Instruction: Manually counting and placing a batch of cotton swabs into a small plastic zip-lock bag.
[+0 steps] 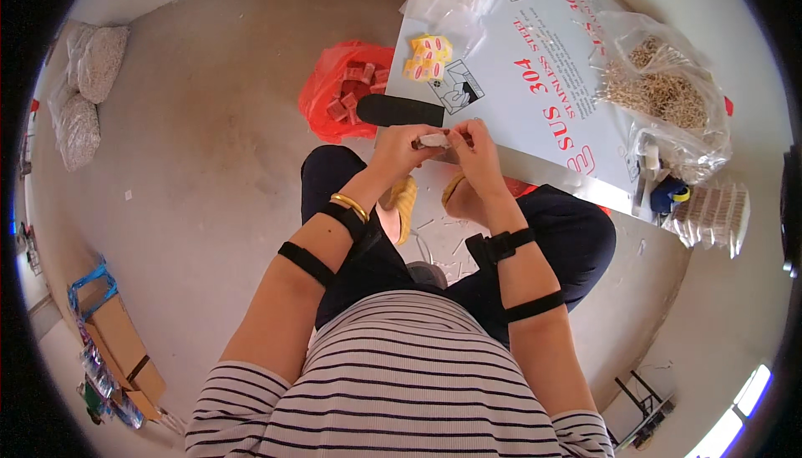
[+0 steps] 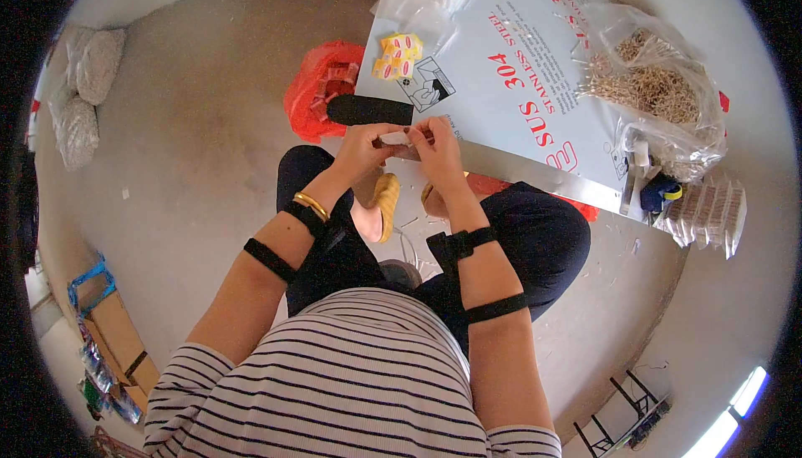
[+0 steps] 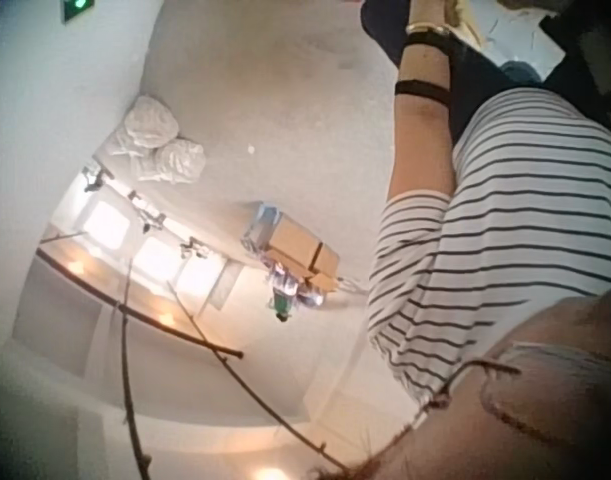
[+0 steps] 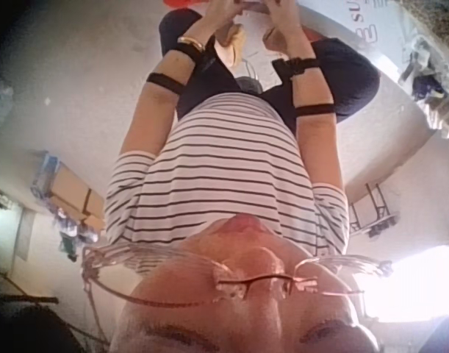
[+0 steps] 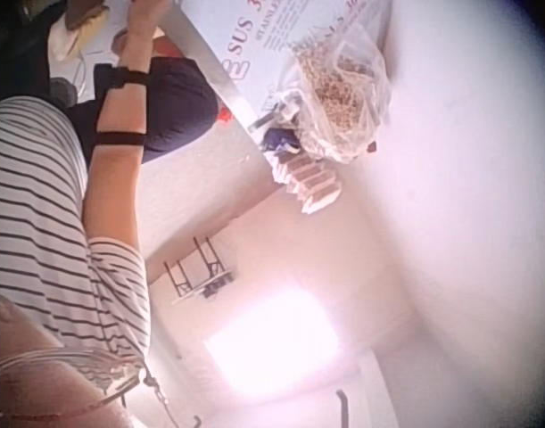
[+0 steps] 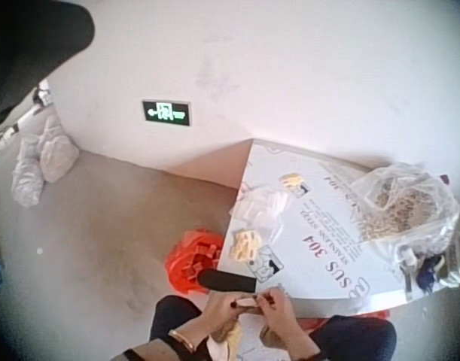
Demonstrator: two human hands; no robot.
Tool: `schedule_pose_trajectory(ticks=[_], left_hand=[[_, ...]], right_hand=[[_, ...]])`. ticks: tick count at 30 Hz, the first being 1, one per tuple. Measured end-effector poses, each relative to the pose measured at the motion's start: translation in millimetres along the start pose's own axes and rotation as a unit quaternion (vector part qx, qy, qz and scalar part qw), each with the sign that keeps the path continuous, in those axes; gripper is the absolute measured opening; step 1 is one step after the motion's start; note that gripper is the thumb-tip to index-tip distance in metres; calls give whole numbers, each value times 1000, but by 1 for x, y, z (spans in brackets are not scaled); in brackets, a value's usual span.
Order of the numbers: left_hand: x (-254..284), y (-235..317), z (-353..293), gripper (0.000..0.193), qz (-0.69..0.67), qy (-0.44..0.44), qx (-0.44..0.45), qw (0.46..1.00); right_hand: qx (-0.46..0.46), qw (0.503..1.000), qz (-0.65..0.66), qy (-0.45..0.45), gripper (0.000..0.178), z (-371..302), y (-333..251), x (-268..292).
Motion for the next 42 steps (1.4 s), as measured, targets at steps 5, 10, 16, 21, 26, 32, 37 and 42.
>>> schedule_pose_trajectory(ticks=[5, 10, 16, 21, 26, 32, 37, 42], left_hand=[[8, 37, 0, 27, -5, -8, -59, 998], [12, 50, -5, 29, -75, -18, 2, 997], [24, 74, -18, 29, -137, -14, -47, 989], [35, 76, -24, 19, -173, 3, -62, 983], [36, 77, -24, 12, -254, 18, -75, 964], [35, 81, -24, 10, -231, 37, -99, 967], [39, 78, -18, 10, -155, 42, -104, 982], [32, 66, -15, 10, -122, 49, -100, 986]], right_hand=[[-39, 999, 14, -8, 13, -5, -14, 14], [-36, 998, 47, -21, 13, -15, -35, 20], [-8, 999, 32, -19, 8, -27, -51, 25], [4, 1000, 1, -26, 9, -38, -68, 26], [55, 998, -32, -1, 5, -48, -87, 28], [88, 993, -70, 31, 7, -48, -93, 30], [83, 994, -61, 28, 9, -43, -90, 32], [91, 992, -87, 23, 8, -38, -77, 28]])
Point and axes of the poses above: each hand's wrist, its own z-axis towards the middle knuckle, its own x-axis out of the back of the hand, y = z × x, the point moved 7 cm from there along z, towards the middle knuckle, and after that the axes turned 7 degrees about -x, right-handed, at the moved point
